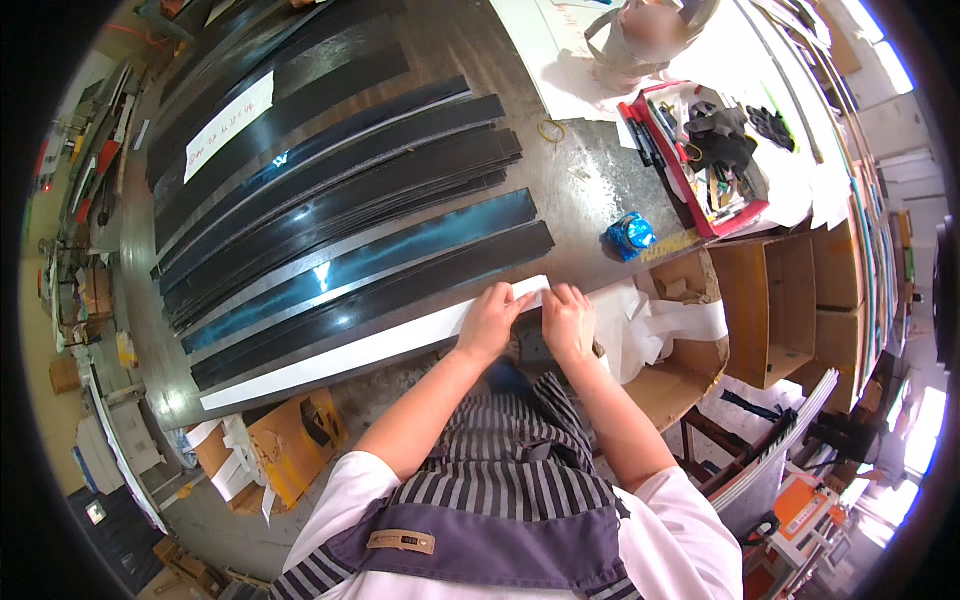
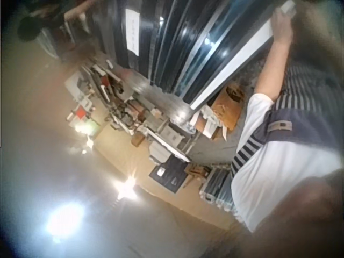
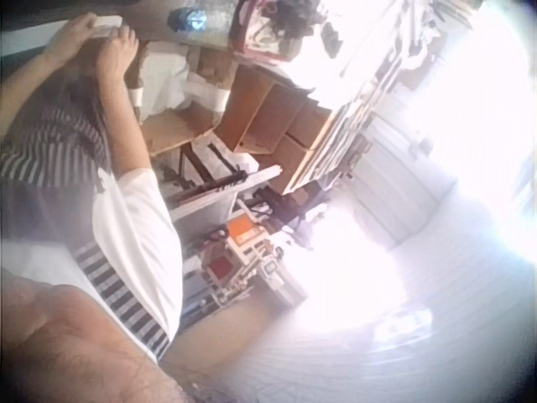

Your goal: The person wraps long, dark metal sheets with white paper on a workbench. They place a sheet, cover it with paper, and use a blue tape dispenser to secure the paper. The person repeats this process for multiple sheets, stacking the wrapped items on the table.

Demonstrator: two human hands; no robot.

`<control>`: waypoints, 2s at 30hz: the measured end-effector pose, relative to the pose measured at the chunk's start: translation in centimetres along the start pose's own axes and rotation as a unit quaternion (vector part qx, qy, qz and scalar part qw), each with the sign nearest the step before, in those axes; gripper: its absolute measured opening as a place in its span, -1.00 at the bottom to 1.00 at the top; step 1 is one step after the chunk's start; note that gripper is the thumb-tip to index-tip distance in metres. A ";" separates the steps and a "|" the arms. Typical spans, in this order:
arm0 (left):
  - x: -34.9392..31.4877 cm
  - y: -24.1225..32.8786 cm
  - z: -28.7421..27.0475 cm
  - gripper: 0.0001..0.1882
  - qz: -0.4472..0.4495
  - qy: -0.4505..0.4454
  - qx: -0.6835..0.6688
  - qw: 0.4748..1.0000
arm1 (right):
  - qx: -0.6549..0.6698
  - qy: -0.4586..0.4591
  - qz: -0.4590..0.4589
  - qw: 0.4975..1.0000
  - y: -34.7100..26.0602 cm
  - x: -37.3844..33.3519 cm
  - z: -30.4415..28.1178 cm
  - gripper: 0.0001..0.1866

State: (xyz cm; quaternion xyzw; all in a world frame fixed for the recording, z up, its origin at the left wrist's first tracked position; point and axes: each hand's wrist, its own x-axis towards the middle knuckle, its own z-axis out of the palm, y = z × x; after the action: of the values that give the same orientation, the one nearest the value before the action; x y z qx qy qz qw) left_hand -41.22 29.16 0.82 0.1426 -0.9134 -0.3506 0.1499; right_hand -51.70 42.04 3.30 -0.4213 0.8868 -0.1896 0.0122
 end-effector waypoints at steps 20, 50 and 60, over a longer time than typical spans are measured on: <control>0.1 0.4 -0.6 -0.51 -0.015 -0.068 0.037 0.997 | 0.003 0.043 0.046 0.998 -0.5 1.9 0.2 -0.90; 0.3 1.2 -0.7 -0.58 -0.027 -0.051 0.047 0.997 | -0.030 -0.013 -0.092 0.995 2.2 2.8 1.0 -0.91; 0.3 0.9 -0.2 -0.80 -0.030 0.016 -0.017 0.999 | 0.145 -0.029 0.112 0.983 2.4 3.1 0.0 -0.84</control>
State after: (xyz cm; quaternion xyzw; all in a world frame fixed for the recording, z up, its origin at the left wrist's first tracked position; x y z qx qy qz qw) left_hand -41.55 29.56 1.68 0.1734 -0.9001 -0.3677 0.1565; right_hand -55.43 41.10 2.94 -0.3185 0.8907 -0.3014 0.1199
